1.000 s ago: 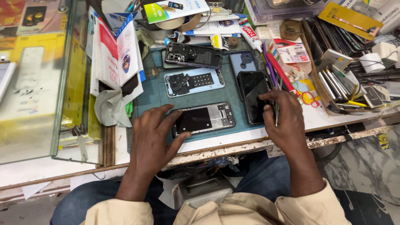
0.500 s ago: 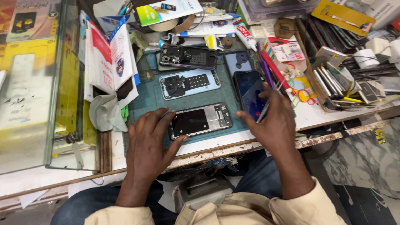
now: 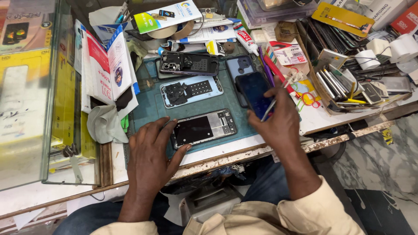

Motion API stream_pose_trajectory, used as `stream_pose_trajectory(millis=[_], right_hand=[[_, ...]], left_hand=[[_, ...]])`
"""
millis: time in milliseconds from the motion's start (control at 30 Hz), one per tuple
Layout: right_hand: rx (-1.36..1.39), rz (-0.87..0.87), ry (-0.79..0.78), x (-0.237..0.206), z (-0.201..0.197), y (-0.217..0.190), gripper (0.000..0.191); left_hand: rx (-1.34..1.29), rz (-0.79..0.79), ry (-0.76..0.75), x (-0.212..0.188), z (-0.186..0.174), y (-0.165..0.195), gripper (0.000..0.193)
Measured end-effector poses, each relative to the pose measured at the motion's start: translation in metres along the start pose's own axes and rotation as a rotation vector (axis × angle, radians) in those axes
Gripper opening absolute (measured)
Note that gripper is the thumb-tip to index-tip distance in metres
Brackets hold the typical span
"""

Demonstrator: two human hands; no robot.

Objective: The person disassembles a mobile phone using a metal prying tool and tweezers. They remove the back cover, disconnect internal components, and lift the screen assembly from the frame. The person then places the screen assembly aside and continues to work on the phone's internal components.

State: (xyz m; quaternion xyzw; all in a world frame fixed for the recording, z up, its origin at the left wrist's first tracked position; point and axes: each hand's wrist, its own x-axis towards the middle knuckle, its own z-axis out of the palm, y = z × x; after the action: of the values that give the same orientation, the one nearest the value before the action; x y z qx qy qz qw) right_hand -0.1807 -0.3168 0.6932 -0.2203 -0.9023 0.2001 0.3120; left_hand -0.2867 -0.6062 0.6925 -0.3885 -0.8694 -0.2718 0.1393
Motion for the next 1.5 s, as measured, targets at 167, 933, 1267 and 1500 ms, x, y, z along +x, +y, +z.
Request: stream_pose_trajectory(millis=[167,933,1267,1500], right_hand=[[-0.117,0.088,0.168,0.032,-0.036,0.059,0.066],[0.027,0.005,0.118,0.146,-0.072,0.248,0.03],[0.629,-0.169,-0.038,-0.029,0.002,0.027,0.02],[0.559,-0.027,-0.097,-0.038,0.01,-0.01,0.02]], left_hand=[[-0.017,0.005,0.007,0.003,-0.002,0.001,0.063],[-0.07,-0.023,-0.031,0.003,0.005,-0.011,0.077],[-0.001,-0.046,-0.088,0.006,0.009,-0.008,0.084],[-0.062,-0.063,-0.113,0.006,0.006,-0.012,0.084]])
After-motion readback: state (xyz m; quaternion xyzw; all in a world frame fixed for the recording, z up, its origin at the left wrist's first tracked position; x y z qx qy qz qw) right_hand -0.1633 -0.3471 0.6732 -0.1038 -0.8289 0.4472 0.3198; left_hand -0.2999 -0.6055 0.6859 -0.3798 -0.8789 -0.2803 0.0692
